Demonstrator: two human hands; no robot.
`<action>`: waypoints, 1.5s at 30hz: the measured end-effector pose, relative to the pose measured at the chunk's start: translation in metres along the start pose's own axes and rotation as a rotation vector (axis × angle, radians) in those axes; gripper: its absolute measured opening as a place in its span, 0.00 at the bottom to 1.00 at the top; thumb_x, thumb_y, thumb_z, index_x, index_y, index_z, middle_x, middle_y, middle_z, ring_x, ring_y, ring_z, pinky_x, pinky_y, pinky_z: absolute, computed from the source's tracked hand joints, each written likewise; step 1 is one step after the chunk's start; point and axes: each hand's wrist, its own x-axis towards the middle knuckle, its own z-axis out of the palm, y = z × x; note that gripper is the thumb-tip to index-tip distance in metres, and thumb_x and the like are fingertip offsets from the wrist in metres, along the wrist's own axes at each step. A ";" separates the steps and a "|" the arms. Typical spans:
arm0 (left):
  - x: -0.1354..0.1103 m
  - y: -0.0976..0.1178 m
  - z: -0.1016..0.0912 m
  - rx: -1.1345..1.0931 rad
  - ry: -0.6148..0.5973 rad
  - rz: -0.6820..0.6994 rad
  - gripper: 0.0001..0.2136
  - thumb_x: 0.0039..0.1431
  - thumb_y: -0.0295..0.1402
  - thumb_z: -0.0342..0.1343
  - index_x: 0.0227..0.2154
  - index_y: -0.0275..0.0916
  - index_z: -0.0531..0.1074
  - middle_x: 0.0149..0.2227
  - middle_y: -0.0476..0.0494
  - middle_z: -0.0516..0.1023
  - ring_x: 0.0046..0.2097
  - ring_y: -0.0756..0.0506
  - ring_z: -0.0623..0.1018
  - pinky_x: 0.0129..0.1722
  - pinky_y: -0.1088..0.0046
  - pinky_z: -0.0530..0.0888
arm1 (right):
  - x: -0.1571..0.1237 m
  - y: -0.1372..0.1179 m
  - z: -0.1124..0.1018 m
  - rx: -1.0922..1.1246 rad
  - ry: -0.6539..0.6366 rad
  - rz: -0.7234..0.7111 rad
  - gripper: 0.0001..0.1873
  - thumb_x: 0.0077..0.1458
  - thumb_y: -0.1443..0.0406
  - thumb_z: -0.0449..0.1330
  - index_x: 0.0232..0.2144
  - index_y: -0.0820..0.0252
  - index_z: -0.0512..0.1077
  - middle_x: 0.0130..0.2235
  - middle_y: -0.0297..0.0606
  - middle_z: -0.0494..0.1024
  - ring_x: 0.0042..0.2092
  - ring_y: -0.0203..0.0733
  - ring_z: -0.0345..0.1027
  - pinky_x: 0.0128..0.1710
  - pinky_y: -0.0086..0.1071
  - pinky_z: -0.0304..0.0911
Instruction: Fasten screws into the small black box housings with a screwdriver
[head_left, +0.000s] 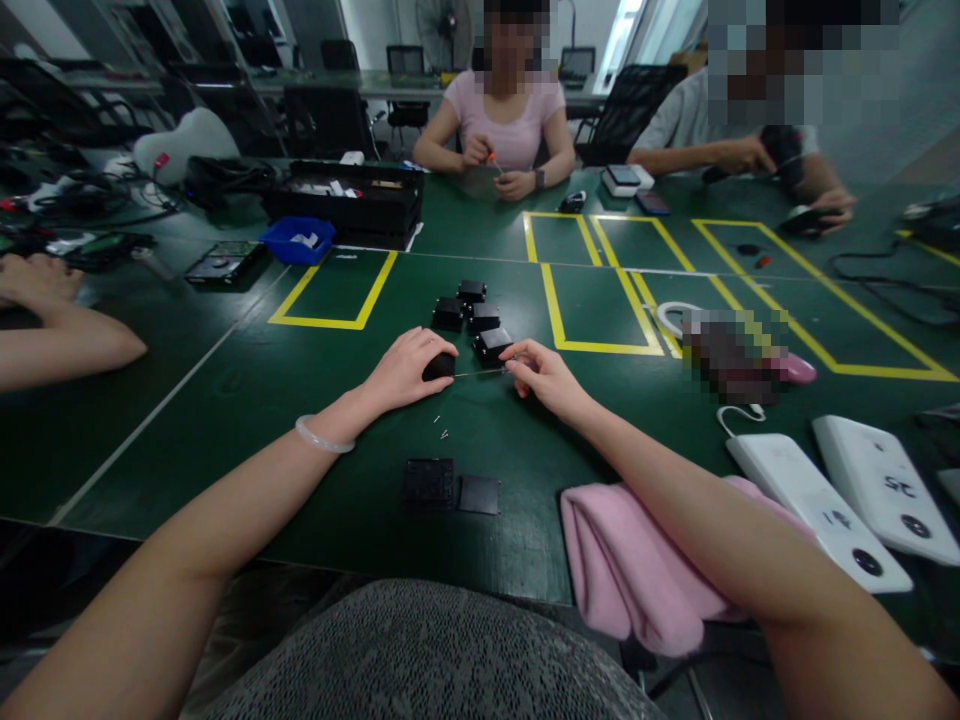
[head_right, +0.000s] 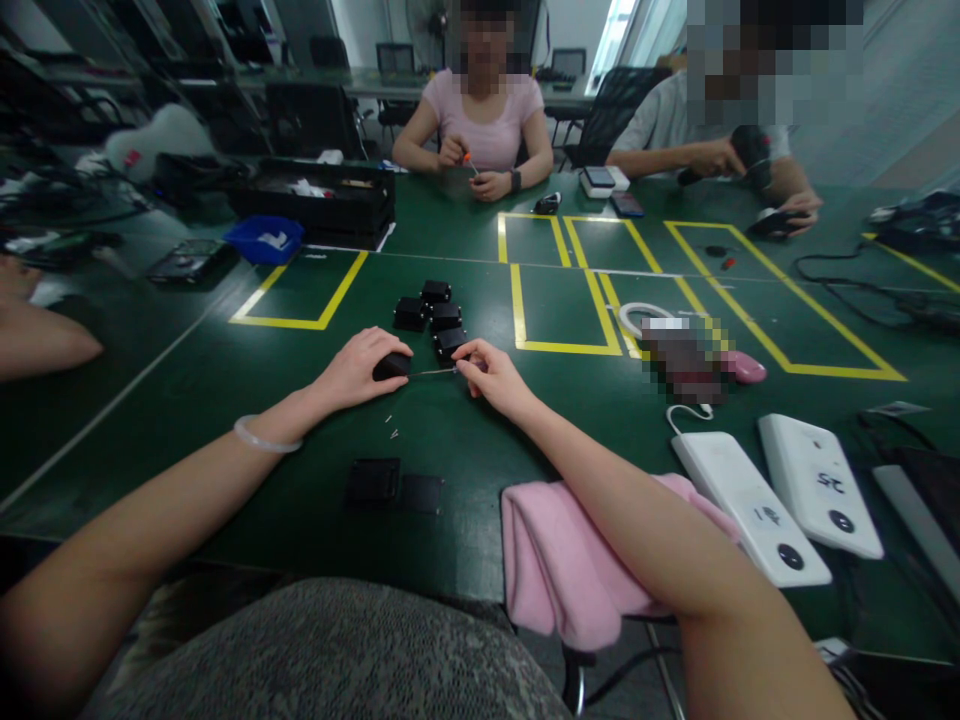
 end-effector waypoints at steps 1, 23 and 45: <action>0.000 0.000 0.000 -0.001 -0.002 -0.003 0.14 0.63 0.36 0.61 0.50 0.40 0.73 0.50 0.39 0.78 0.53 0.36 0.76 0.60 0.49 0.70 | 0.000 -0.001 0.000 -0.004 0.002 -0.002 0.11 0.59 0.58 0.63 0.39 0.59 0.70 0.20 0.23 0.67 0.20 0.32 0.61 0.25 0.28 0.54; 0.001 0.000 0.001 0.009 0.010 0.002 0.14 0.63 0.34 0.62 0.50 0.39 0.73 0.49 0.39 0.79 0.52 0.36 0.76 0.59 0.50 0.71 | 0.002 0.006 0.002 0.058 0.016 0.043 0.13 0.63 0.54 0.60 0.37 0.58 0.69 0.17 0.19 0.59 0.18 0.32 0.57 0.22 0.27 0.54; 0.001 0.000 0.000 -0.012 0.009 -0.004 0.13 0.63 0.35 0.61 0.49 0.40 0.72 0.49 0.40 0.79 0.52 0.37 0.76 0.58 0.50 0.71 | 0.002 0.007 0.000 0.077 0.013 0.014 0.16 0.61 0.52 0.63 0.36 0.57 0.67 0.18 0.20 0.60 0.19 0.32 0.58 0.23 0.28 0.54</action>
